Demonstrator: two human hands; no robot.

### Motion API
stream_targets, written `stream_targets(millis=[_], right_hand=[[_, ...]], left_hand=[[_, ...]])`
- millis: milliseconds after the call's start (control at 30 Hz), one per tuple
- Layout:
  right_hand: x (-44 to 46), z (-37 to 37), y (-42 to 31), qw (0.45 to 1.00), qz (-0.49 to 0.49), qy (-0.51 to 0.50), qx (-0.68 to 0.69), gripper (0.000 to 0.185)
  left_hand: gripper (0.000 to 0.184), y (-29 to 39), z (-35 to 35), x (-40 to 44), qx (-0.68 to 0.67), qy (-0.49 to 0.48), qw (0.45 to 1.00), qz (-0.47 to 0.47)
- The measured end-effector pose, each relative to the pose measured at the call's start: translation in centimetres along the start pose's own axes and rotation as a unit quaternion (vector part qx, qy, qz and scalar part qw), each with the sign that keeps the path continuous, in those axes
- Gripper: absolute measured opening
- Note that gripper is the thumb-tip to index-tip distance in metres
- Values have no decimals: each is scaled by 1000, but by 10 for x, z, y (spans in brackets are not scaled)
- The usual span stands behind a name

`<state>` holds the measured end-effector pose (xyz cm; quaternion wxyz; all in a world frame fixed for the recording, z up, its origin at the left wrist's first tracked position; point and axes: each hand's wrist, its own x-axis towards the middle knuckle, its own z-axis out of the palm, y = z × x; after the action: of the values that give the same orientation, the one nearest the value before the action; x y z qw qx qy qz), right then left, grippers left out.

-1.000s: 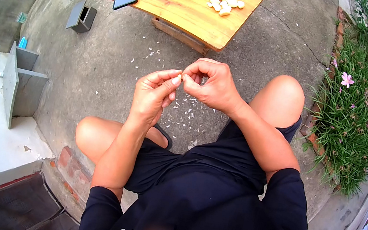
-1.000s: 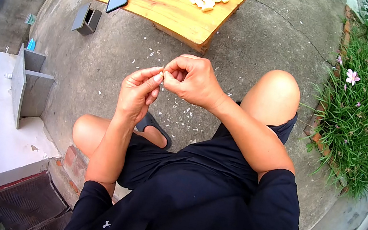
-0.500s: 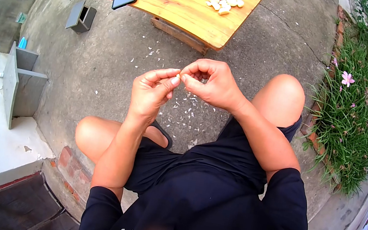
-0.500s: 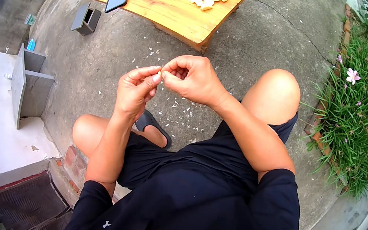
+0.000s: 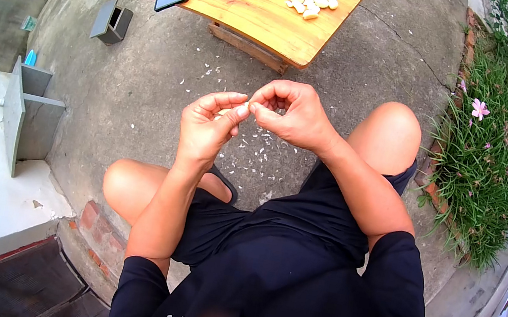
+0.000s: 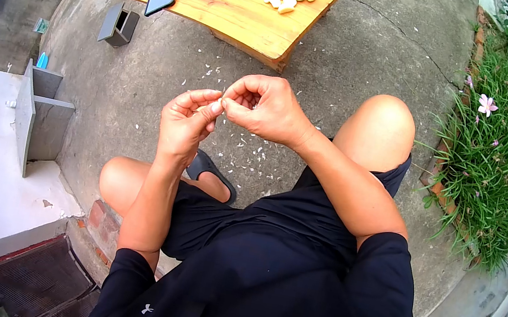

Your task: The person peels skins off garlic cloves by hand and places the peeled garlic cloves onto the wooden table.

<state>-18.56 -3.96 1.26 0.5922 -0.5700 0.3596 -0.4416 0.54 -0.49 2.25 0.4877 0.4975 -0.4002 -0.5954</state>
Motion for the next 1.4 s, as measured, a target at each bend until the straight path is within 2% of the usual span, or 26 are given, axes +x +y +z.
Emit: stream_targets(millis=[167,500,600,700,1000,1200,1400], right_hand=[[-1,-2,-3,999,-21,-7,-35,8],[-1,0,3,997,59,-8,50,11],[1,-2,3,994,78,-15,76,12],[2,-4,2,993,97,-15,69,11],[2,-4,6,987,131,-13,95,8],[2,-3,10,988,125,-12,88,7],[2,0,11,993,105,6,61,9]], left_hand=[[19,-2,-4,-1,7,-10,1000,-7],[20,-1,-1,-2,-33,-17,999,-31],[20,-5,-4,0,8,-9,1000,-4],[19,-7,2,1,108,12,986,125],[16,-9,-1,1,208,9,955,209],[17,-10,1,1,184,21,969,166],[19,-9,4,0,115,34,991,56]])
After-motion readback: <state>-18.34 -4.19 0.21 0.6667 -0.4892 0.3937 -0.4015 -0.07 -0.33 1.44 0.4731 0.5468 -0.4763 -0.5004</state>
